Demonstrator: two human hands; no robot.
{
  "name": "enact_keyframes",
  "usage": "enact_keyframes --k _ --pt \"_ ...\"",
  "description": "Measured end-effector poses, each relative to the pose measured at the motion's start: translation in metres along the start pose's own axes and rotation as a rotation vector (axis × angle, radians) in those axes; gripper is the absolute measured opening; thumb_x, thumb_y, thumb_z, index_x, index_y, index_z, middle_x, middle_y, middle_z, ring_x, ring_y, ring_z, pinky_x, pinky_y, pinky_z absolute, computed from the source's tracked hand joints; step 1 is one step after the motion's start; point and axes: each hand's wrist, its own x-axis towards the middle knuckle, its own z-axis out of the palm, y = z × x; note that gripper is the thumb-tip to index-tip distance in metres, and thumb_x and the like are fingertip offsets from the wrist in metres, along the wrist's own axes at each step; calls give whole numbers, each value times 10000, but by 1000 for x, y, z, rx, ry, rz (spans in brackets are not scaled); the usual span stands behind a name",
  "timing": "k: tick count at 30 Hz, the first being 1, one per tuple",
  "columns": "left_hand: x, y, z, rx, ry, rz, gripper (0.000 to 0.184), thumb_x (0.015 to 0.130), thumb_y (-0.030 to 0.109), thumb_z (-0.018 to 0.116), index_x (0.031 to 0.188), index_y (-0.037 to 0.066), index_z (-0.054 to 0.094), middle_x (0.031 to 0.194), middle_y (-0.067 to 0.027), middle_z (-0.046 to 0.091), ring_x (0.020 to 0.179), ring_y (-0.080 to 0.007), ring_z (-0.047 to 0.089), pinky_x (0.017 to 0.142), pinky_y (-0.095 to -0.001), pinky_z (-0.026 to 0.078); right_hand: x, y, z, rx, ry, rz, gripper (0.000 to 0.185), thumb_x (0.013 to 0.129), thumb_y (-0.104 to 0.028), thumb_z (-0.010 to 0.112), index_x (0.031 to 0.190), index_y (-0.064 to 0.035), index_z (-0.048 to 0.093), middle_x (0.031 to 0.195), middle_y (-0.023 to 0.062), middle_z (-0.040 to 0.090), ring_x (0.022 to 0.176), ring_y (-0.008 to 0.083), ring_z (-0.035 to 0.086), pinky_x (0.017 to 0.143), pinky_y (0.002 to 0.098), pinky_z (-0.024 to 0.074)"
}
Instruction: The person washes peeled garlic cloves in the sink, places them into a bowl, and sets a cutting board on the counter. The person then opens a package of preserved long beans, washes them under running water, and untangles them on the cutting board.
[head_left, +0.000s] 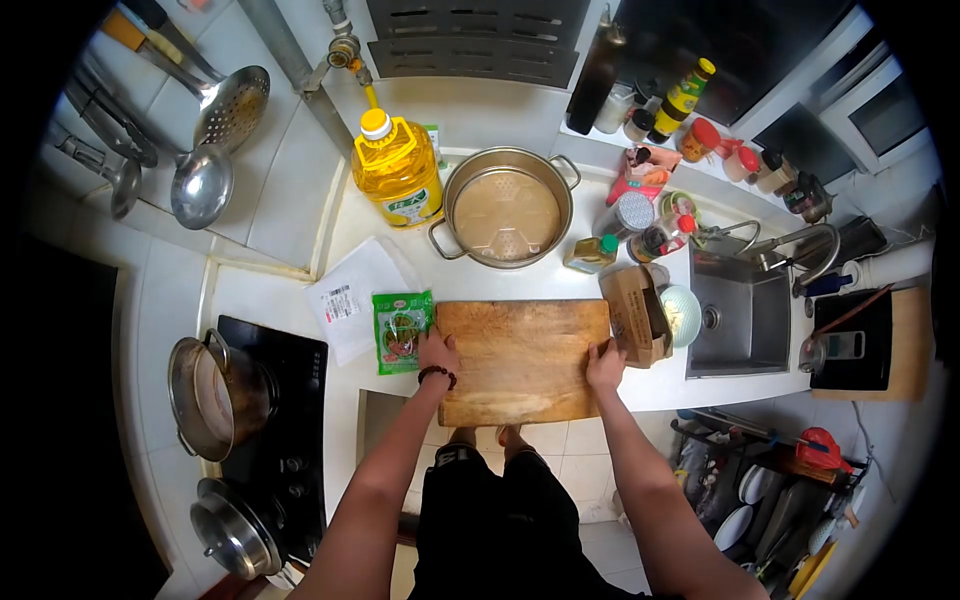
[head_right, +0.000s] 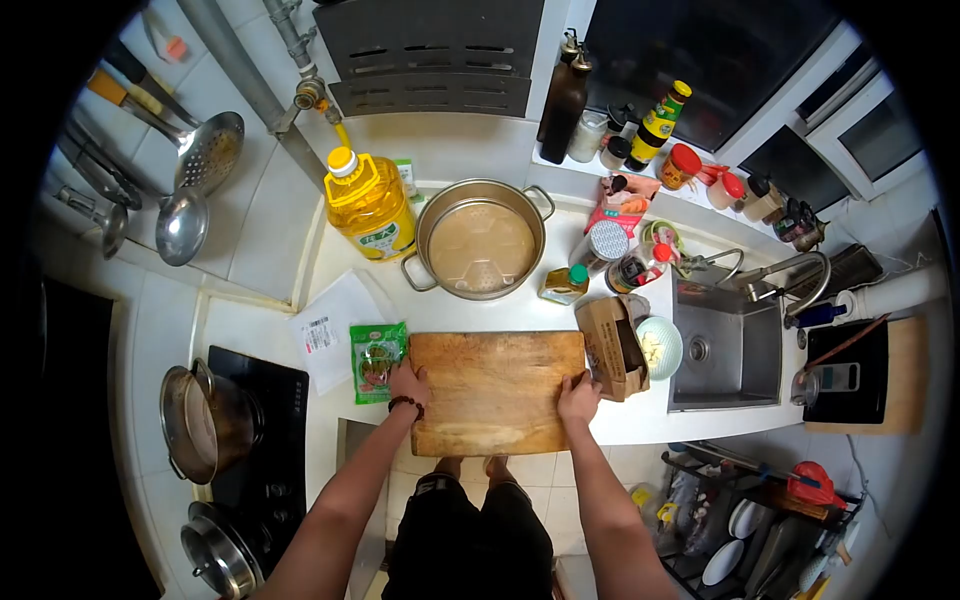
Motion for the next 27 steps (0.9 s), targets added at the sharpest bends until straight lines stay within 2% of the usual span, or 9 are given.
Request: enact_keyframes --k 7,10,12,13,15,16,18,21,27 --pt "10 13 -12 14 -40 -5 467 956 161 645 1346 -57 510 1214 -276 564 1110 -434 579 919 -493 513 1 -9 -5 -65 -73 35 581 937 -374 658 1392 -40 518 1278 276 544 1189 464 519 1032 493 436" --pt "14 -7 -9 -66 -19 118 480 947 147 651 1376 -16 510 1285 -287 539 1156 -420 564 960 -480 502 -2 -3 0 -32 -36 -27 580 941 -358 653 1393 -22 511 1289 278 541 1176 462 525 1032 492 433" --pt "15 -29 -14 -101 123 404 492 927 167 682 1380 44 537 1373 -266 502 1206 -417 542 1012 -494 477 -7 -4 -4 16 -44 -14 621 930 -340 662 1414 4 480 1325 293 523 1202 454 519 1048 491 426" --pt "8 -34 -26 -104 127 407 492 927 167 682 1380 44 537 1373 -266 502 1206 -417 542 1012 -494 477 -11 -5 -7 18 -39 -17 621 930 -340 662 1414 4 480 1325 293 523 1202 454 519 1048 491 426" --pt "-8 -44 -51 121 394 111 696 850 289 784 1447 111 472 1408 -220 484 1252 -409 513 1022 -547 457 -26 -7 -12 152 -82 -88 668 911 -319 677 1439 19 446 1391 296 488 1266 448 493 1083 485 408" --pt "-7 -47 -57 117 402 113 696 850 289 784 1447 111 472 1408 -220 484 1252 -409 513 1022 -547 457 -40 -15 -18 99 -21 -140 709 882 -299 700 1450 25 426 1457 288 447 1324 446 458 1111 483 391" --pt "-7 -55 -69 53 92 -412 979 731 437 866 1515 149 355 1427 -189 475 1289 -401 485 1018 -581 444 -59 -21 -24 96 16 -233 713 875 -286 705 1449 31 425 1467 283 441 1331 452 450 1114 486 387" --pt "7 -81 -57 152 38 -359 1163 644 557 887 1539 145 268 1434 -179 462 1294 -390 479 990 -602 452 -93 -31 -29 3 97 -397 719 861 -258 711 1441 51 420 1462 286 447 1326 464 450 1110 508 388" --pt "30 -73 -74 -1 -60 -382 1058 665 591 856 1451 45 407 1300 -211 611 1181 -367 613 968 -541 499 -134 -50 -36 193 -227 -427 693 860 -198 717 1438 49 423 1418 294 479 1284 445 503 1088 454 436"
